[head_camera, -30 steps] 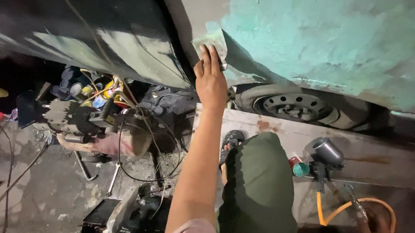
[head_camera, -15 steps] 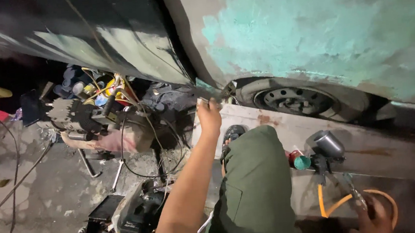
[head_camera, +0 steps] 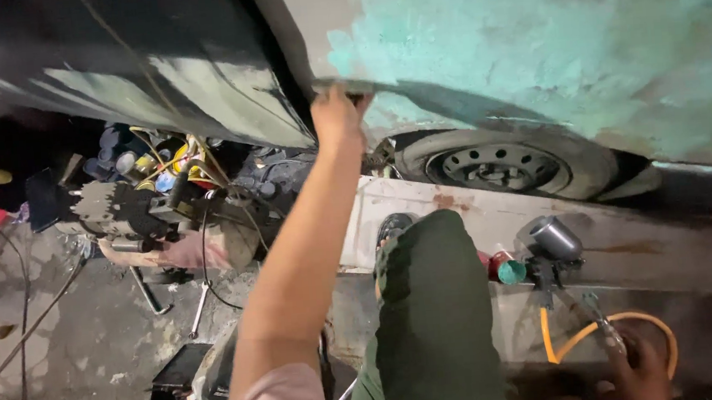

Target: The person applies a light blue body filler to a car's undercarriage using a spray gun and a putty knife. They repeatedly spray the filler onto the putty knife and spread it onto the vehicle's surface, smoothing it out.

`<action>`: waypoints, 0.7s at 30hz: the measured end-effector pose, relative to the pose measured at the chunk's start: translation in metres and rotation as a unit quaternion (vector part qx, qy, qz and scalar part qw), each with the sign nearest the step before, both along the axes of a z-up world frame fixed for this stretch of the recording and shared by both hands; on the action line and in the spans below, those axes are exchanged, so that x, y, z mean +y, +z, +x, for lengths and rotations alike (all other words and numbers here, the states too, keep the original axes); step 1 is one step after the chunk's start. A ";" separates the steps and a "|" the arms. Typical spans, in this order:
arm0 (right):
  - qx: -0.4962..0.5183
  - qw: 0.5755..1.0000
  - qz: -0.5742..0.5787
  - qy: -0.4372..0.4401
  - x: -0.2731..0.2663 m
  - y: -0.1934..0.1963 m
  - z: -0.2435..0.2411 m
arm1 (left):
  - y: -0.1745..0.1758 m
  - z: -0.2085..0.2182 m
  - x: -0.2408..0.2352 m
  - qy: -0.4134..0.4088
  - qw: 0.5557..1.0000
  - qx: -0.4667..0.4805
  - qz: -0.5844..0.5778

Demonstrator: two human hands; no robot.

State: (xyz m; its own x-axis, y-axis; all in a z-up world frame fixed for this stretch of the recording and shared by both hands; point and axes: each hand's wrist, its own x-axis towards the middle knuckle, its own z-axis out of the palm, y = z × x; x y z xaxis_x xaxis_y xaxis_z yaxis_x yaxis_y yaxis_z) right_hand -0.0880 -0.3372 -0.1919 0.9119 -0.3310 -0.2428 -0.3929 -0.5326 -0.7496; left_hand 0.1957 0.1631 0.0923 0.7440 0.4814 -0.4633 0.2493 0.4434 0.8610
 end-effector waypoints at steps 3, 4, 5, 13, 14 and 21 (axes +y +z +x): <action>0.098 0.990 0.082 -0.053 0.026 0.047 0.003 | 0.048 -0.011 -0.001 -0.002 0.988 -0.147 0.044; 0.100 0.990 0.082 -0.057 0.035 0.059 0.005 | 0.050 -0.012 0.009 -0.006 0.989 -0.144 0.044; 0.115 0.989 0.082 -0.041 0.042 0.072 0.007 | 0.053 -0.013 0.018 -0.005 0.964 -0.257 0.065; -0.014 0.997 0.077 -0.025 0.016 0.003 -0.003 | 0.075 -0.094 -0.026 -0.076 0.884 -0.451 -0.096; -0.004 0.997 0.077 -0.019 0.023 0.017 -0.002 | 0.071 -0.101 -0.042 -0.040 0.905 -0.410 -0.104; -0.087 0.984 0.135 -0.077 0.038 0.099 0.010 | -0.047 -0.151 -0.143 -0.089 0.992 0.012 -0.085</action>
State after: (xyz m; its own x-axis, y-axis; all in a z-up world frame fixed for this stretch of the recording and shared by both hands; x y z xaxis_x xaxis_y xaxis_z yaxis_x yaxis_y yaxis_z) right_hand -0.0782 -0.2991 -0.0925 0.8914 -0.4131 -0.1861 -0.3073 -0.2492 -0.9184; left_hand 0.0446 0.0200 0.0456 0.7979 0.2570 -0.5452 0.3563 0.5285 0.7705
